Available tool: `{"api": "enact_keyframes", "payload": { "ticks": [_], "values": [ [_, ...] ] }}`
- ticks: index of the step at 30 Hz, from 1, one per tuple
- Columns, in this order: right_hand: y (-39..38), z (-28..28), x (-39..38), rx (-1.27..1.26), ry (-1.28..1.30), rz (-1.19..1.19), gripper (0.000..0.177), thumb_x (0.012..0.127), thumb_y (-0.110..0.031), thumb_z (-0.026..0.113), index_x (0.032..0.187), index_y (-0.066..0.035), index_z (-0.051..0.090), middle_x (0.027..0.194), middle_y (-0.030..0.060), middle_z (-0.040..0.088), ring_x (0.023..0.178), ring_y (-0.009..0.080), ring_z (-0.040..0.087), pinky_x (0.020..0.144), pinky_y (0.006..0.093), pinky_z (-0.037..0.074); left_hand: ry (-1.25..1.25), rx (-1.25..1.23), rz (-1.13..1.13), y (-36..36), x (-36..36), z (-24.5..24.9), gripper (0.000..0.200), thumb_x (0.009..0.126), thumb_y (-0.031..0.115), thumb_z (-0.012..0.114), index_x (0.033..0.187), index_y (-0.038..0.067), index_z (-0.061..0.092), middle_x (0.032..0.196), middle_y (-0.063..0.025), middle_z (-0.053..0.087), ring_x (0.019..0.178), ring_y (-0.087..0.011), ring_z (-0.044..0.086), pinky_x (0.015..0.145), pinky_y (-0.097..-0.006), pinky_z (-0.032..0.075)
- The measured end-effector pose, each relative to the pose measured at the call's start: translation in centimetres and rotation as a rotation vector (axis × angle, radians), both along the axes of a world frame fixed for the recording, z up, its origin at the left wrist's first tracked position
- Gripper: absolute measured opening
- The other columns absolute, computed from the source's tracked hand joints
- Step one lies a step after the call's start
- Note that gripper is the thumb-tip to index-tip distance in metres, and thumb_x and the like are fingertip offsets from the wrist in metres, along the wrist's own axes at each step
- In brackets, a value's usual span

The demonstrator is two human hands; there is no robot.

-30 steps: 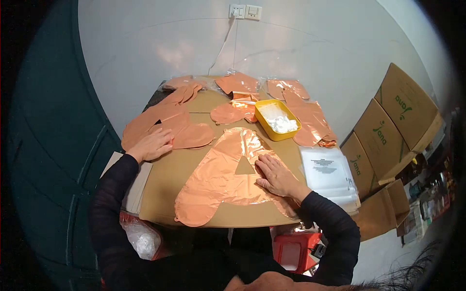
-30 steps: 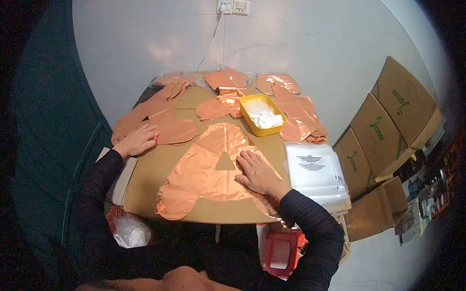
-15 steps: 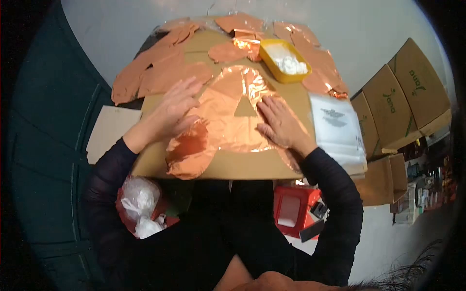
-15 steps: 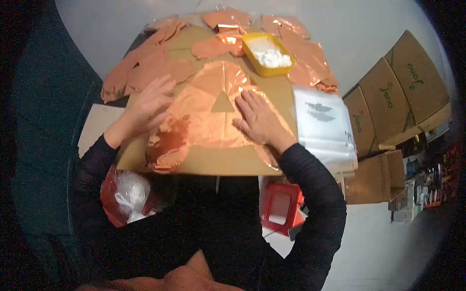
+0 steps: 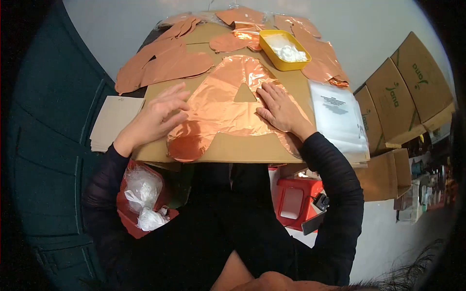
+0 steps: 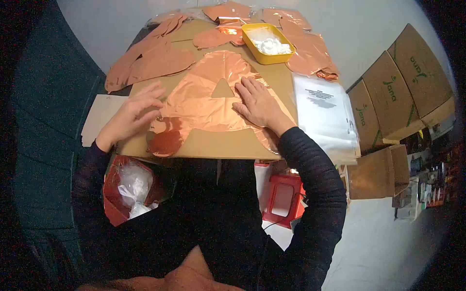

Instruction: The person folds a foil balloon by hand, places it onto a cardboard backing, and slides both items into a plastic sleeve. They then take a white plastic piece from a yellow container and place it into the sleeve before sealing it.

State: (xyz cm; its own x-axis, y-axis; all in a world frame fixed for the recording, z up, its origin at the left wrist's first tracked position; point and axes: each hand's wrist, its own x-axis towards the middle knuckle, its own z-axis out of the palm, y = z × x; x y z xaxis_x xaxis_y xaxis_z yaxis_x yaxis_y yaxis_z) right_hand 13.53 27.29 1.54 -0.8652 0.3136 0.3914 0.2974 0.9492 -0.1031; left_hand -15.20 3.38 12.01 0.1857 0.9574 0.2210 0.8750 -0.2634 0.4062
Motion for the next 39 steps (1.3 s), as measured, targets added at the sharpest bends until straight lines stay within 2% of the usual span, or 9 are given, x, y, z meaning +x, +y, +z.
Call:
{"api": "enact_keyframes", "payload": {
  "ticks": [6,11,17,20,26,29,32,35,39],
  "values": [
    [-0.1,-0.2,0.1,0.015,0.022,-0.008,0.059,0.093,-0.041,0.054,0.134,0.002,0.047,0.142,0.0272,0.043,0.132,0.0435,0.039,0.111,0.0477,0.031,-0.04,0.042,-0.082,2.0,1.8,-1.1,0.015,0.087,0.01,0.067,0.1,0.002,0.065,0.131,-0.0221,0.058,0.134,-0.0409,0.043,0.109,-0.0437,0.038],
    [0.0,-0.3,-0.1,-0.008,0.019,-0.013,0.061,0.092,-0.043,0.054,0.133,0.002,0.047,0.141,0.0275,0.043,0.131,0.0436,0.039,0.112,0.0478,0.029,-0.047,-0.024,-0.144,5.7,3.1,-1.2,0.021,0.089,0.023,0.062,0.095,0.004,0.068,0.121,-0.0247,0.062,0.132,-0.0417,0.045,0.109,-0.0471,0.037],
    [-0.1,-0.1,-0.1,0.009,0.027,-0.001,0.062,0.091,-0.043,0.056,0.132,0.002,0.046,0.14,0.0274,0.044,0.132,0.0444,0.039,0.112,0.0479,0.03,0.082,-0.056,-0.202,11.7,4.3,-1.7,0.024,0.088,0.023,0.06,0.091,0.001,0.068,0.112,-0.0246,0.064,0.126,-0.0438,0.048,0.107,-0.0462,0.039],
    [-0.1,-0.2,-0.1,0.004,0.013,-0.009,0.063,0.091,-0.044,0.055,0.133,0.002,0.045,0.141,0.0275,0.043,0.133,0.0442,0.038,0.113,0.0481,0.029,0.358,-0.191,-0.172,14.1,4.2,-0.4,0.024,0.089,0.023,0.06,0.096,0.001,0.065,0.112,-0.0219,0.062,0.126,-0.0446,0.048,0.102,-0.0471,0.043],
    [-0.1,-0.1,0.0,0.006,0.011,-0.008,0.063,0.092,-0.044,0.055,0.134,0.002,0.046,0.141,0.0272,0.043,0.133,0.043,0.038,0.112,0.0477,0.03,0.234,-0.219,-0.03,16.7,-0.7,-2.5,0.025,0.088,0.021,0.059,0.095,-0.002,0.065,0.102,-0.0229,0.062,0.105,-0.0412,0.058,0.088,-0.0462,0.047],
    [-0.2,0.2,0.0,-0.038,0.001,-0.019,0.063,0.091,-0.042,0.057,0.136,0.001,0.046,0.143,0.0262,0.042,0.135,0.0434,0.037,0.113,0.0482,0.029,0.184,-0.117,-0.041,16.5,-2.2,-2.7,0.027,0.087,0.022,0.06,0.085,-0.003,0.067,0.086,-0.0266,0.064,0.087,-0.0431,0.062,0.077,-0.0481,0.049],
    [-0.4,0.5,0.0,0.004,0.004,-0.011,0.063,0.091,-0.043,0.056,0.134,0.002,0.046,0.141,0.0266,0.043,0.133,0.0414,0.039,0.112,0.0471,0.031,0.189,-0.132,-0.042,15.9,-2.9,-2.3,0.027,0.087,0.023,0.061,0.088,-0.003,0.068,0.086,-0.0265,0.065,0.083,-0.0436,0.063,0.074,-0.0473,0.049],
    [-0.4,0.5,0.1,0.006,0.004,-0.013,0.061,0.091,-0.042,0.057,0.133,0.002,0.048,0.141,0.0262,0.044,0.133,0.0413,0.039,0.112,0.0469,0.031,0.167,-0.269,-0.031,15.1,-3.5,-2.0,0.025,0.087,0.02,0.06,0.094,-0.003,0.066,0.096,-0.0212,0.062,0.094,-0.0395,0.059,0.083,-0.0447,0.047],
    [-0.5,0.6,0.1,0.01,0.006,-0.012,0.062,0.091,-0.043,0.058,0.133,0.001,0.049,0.14,0.0257,0.044,0.133,0.0418,0.039,0.113,0.0474,0.031,0.156,-0.228,-0.055,13.4,-4.2,-1.0,0.025,0.087,0.02,0.06,0.095,-0.003,0.066,0.094,-0.0203,0.062,0.094,-0.0379,0.06,0.083,-0.0432,0.047]
  ]
}}
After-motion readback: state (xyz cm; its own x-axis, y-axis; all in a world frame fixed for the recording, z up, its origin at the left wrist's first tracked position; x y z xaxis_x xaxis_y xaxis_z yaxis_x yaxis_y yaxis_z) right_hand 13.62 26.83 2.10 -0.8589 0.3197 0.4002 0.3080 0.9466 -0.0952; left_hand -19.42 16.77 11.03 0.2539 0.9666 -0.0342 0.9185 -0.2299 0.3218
